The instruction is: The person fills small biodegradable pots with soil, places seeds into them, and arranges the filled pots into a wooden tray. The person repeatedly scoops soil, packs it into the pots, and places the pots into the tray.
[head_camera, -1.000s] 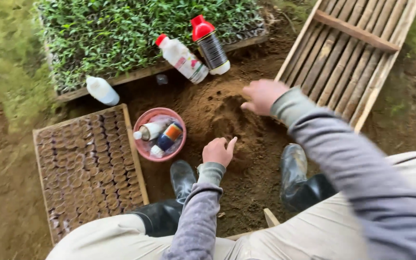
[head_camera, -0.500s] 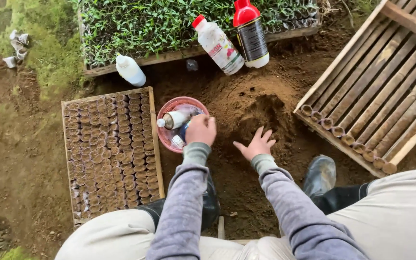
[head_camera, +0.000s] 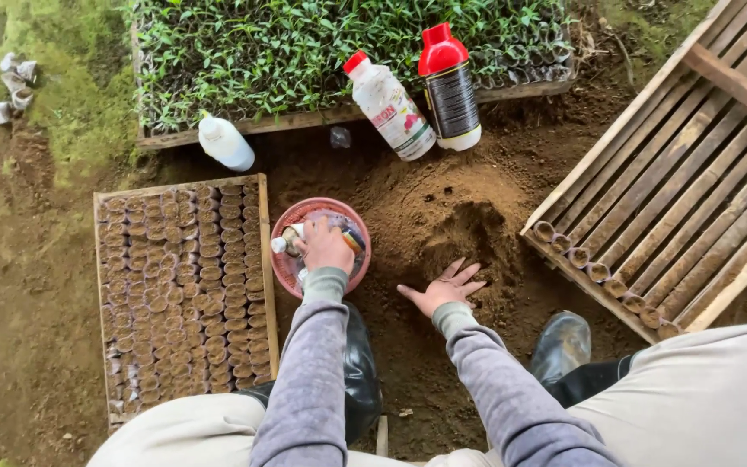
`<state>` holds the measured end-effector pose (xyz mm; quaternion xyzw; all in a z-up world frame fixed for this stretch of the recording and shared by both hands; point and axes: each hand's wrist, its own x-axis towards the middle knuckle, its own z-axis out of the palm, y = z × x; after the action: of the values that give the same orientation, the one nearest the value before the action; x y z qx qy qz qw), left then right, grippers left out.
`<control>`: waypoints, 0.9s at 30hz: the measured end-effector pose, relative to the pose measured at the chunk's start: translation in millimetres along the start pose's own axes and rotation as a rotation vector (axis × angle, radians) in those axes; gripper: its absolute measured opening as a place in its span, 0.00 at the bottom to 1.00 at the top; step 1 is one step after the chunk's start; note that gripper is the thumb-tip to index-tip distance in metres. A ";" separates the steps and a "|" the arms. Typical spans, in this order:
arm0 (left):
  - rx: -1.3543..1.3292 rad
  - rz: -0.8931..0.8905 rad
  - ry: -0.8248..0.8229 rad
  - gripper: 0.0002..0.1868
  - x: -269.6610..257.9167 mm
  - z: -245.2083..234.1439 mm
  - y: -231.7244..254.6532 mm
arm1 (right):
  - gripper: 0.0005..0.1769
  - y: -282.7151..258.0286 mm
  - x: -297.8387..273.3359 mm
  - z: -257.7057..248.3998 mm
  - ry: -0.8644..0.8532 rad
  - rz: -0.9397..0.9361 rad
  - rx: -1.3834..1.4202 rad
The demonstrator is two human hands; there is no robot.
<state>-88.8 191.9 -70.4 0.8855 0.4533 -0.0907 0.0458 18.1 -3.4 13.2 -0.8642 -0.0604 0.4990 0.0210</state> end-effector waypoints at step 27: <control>-1.282 -0.068 0.270 0.11 -93.6 -77.6 134.3 | 0.14 102.9 14.1 -52.2 0.268 -0.490 0.626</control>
<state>-24.2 51.7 24.3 0.6715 0.4469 0.3080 0.5044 78.8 -102.5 17.3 -0.8336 -0.1063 0.3565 0.4082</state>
